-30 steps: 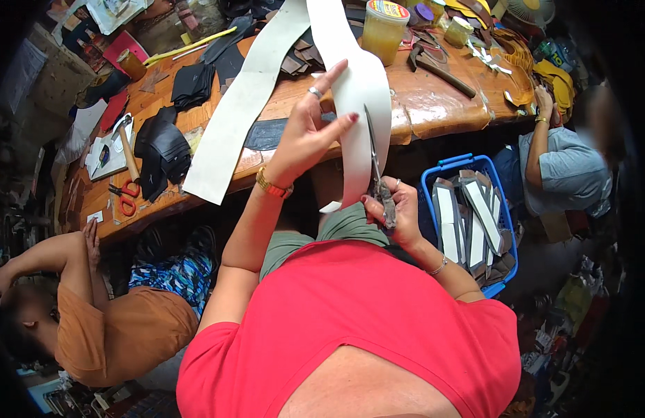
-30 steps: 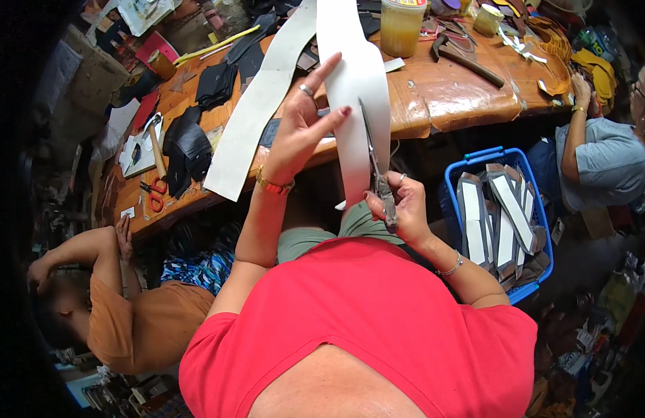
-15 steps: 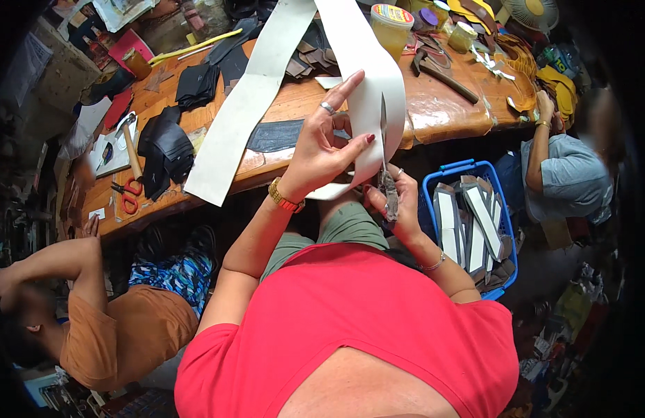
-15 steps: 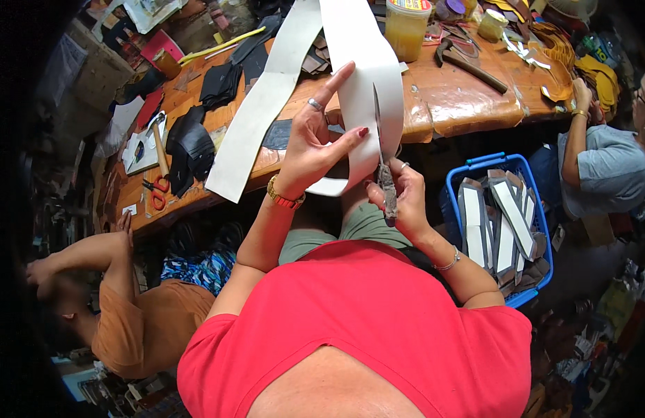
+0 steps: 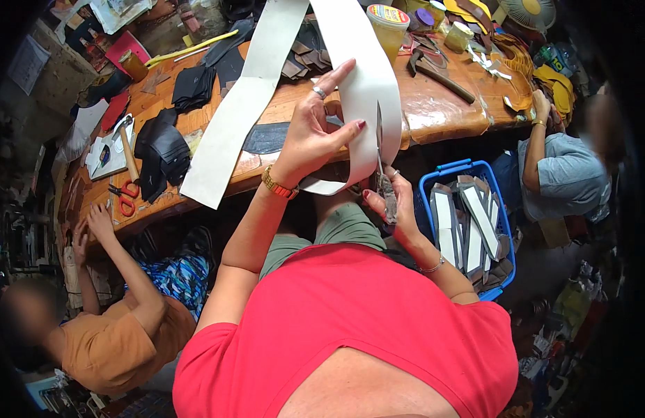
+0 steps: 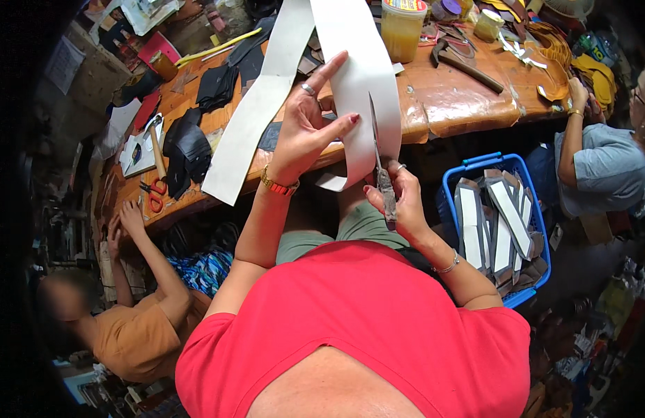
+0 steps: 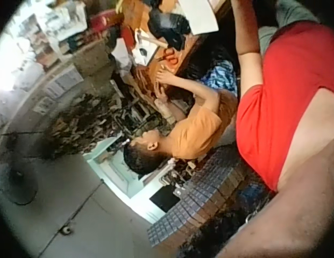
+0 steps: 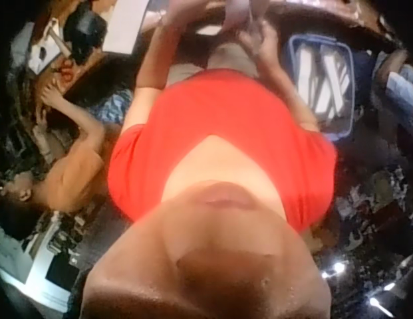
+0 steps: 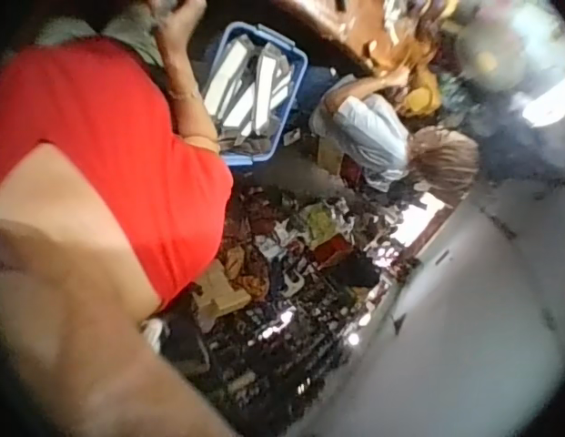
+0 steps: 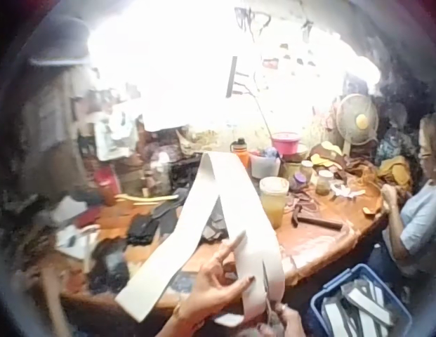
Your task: The person uses shears to cut a long white strip of material into shorter pieces on a cluttered workbench. They handle the strip, cut it, and place the pieces on the table while other workers are visible nearby.
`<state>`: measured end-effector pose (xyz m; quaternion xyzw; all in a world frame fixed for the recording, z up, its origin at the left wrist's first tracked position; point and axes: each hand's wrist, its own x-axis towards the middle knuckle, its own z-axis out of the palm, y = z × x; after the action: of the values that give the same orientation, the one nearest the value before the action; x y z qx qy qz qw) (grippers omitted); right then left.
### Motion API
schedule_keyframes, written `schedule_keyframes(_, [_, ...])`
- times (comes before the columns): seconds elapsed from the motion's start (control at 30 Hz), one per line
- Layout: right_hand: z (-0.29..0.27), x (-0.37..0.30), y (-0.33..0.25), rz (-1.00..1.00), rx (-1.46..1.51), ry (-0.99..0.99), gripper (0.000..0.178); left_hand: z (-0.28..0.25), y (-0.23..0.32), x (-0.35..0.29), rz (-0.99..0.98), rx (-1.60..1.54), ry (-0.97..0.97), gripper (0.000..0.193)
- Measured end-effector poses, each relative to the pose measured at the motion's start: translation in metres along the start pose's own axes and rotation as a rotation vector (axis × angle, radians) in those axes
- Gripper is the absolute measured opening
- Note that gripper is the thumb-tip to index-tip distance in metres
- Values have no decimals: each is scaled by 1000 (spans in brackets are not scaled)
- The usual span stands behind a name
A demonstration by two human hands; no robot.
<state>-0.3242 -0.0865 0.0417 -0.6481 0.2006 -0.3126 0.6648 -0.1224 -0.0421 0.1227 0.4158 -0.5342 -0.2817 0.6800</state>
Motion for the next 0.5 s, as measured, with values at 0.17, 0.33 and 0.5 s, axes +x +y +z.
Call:
schedule_keyframes(0.17, [1, -5, -11, 118, 2, 14, 16, 1, 6, -4, -21, -2, 0, 80])
schedule_keyframes(0.33, [3, -6, -14, 66, 51, 13, 16, 0, 13, -9, -146, -158, 4, 81])
schedule_keyframes(0.5, [-3, 7, -13, 39, -32, -5, 14, 4, 7, -17, -150, -149, -50, 84])
